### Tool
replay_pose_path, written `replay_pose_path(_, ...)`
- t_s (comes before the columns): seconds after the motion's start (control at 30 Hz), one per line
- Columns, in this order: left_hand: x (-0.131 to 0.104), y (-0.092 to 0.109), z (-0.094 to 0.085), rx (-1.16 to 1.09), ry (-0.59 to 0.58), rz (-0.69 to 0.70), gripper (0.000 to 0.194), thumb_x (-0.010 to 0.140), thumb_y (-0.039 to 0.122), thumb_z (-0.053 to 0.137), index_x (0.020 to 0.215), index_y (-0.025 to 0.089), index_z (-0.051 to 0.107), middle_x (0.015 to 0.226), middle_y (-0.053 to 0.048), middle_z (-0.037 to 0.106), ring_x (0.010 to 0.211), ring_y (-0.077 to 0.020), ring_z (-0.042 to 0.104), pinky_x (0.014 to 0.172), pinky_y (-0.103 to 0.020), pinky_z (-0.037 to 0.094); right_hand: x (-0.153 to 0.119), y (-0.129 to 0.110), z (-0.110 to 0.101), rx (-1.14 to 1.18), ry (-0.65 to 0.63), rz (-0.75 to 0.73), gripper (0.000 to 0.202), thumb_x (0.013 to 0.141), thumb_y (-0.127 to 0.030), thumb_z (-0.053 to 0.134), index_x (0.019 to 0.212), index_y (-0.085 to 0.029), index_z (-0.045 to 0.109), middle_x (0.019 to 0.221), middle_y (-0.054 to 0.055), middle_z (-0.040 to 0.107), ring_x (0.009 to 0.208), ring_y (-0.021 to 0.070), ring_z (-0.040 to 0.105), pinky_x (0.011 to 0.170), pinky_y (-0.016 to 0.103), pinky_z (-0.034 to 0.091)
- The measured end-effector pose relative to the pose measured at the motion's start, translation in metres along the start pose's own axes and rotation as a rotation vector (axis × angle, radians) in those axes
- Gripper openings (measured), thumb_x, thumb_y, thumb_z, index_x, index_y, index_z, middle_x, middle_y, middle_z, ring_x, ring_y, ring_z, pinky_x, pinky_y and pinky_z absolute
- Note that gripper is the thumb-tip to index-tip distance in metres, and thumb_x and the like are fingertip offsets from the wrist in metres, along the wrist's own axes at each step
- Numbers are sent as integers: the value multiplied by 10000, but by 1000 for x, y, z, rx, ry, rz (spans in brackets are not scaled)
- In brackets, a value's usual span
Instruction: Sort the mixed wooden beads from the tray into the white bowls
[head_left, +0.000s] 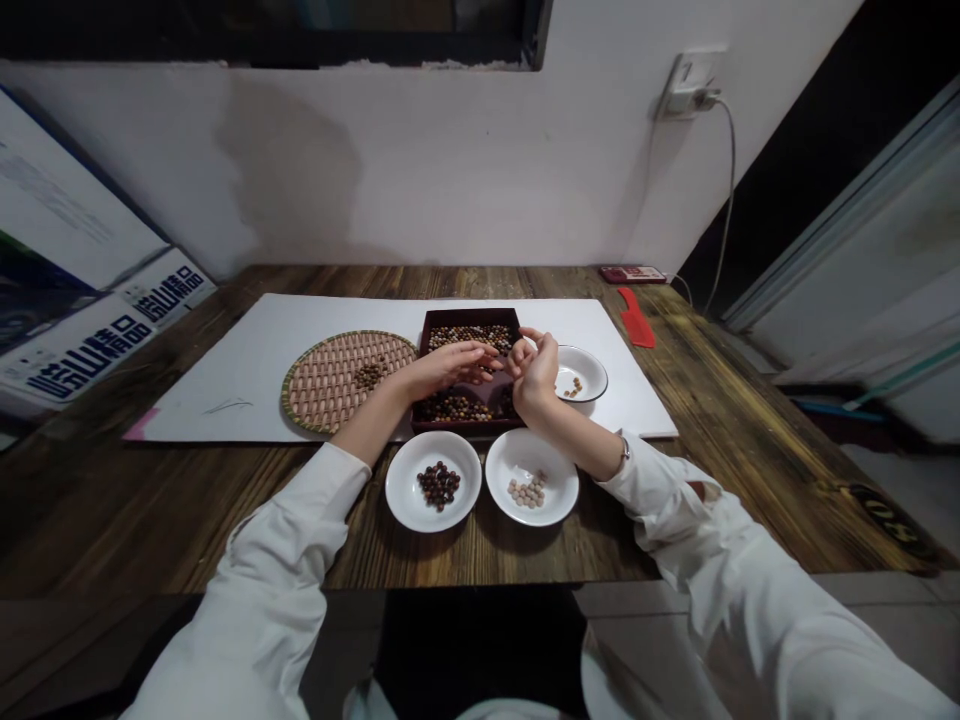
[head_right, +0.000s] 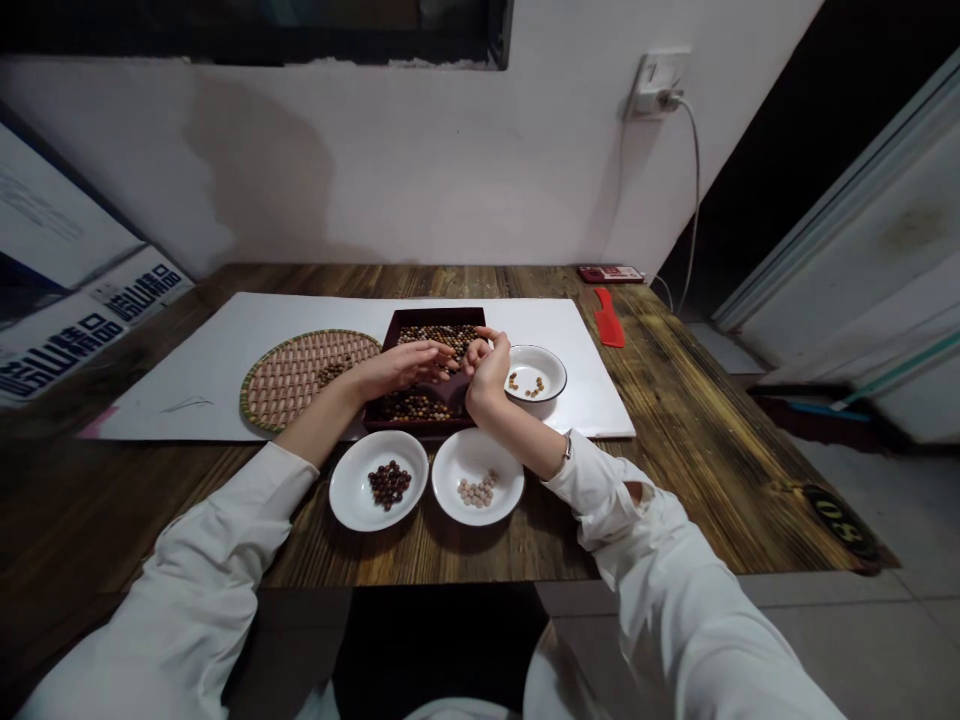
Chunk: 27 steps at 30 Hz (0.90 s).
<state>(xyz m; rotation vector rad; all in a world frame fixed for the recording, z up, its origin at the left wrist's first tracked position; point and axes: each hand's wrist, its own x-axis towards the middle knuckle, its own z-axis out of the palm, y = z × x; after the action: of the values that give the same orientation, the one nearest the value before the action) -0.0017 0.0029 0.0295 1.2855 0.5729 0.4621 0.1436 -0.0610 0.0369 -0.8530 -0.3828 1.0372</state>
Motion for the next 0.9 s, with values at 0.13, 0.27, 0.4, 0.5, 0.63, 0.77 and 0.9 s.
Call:
replay_pose_path(0.13,1,-1,-2,-5,-6,1,360,814,387,722,1087,160,660,1087,-101,732,880,-146,689,831,-291,502,0,0,0,4,4,3,261,961,-304,240,853,-217,462,457,-87,348,364,77,263,386,179,213)
replay_pose_path(0.27,1,-1,-1,-2,-7,0,333,838,368,700,1090,155,657,1095,-106,731,867,-136,685,825,-284,499,1,1,-1,-6,-7,-13,256,961,-344,256,854,-222,454,460,-87,353,362,75,263,386,182,208)
replay_pose_path(0.4,-1,0,1,13,-17,0,341,841,380,695,1101,162,664,1131,-109,721,863,-134,684,816,-280,503,1,1,-1,-10,-16,-19,272,963,-393,266,858,-224,451,463,-88,358,364,75,258,387,184,202)
replay_pose_path(0.5,-2,1,2,9,-18,0,366,818,393,719,1101,166,673,1141,-109,719,867,-133,683,824,-279,503,1,0,-1,1,-9,-3,265,967,-352,252,865,-218,457,459,-89,358,364,76,254,387,181,198)
replay_pose_path(0.63,-2,2,1,11,-12,-3,372,810,403,727,1092,166,676,1149,-111,717,875,-137,683,835,-285,500,1,1,-1,7,-11,0,269,966,-343,248,864,-216,462,457,-90,349,364,76,256,383,175,193)
replay_pose_path(0.77,-2,2,1,19,-14,-2,376,814,414,720,1097,171,671,1152,-109,715,885,-142,683,828,-284,504,2,2,-2,4,-17,-5,268,966,-373,270,860,-219,461,461,-91,355,364,75,260,383,177,199)
replay_pose_path(0.9,-2,1,1,20,-22,-9,369,806,409,728,1086,173,681,1138,-101,718,878,-135,678,823,-279,509,3,3,-2,-9,-20,-3,271,966,-406,291,850,-223,455,453,-94,351,357,75,252,380,182,194)
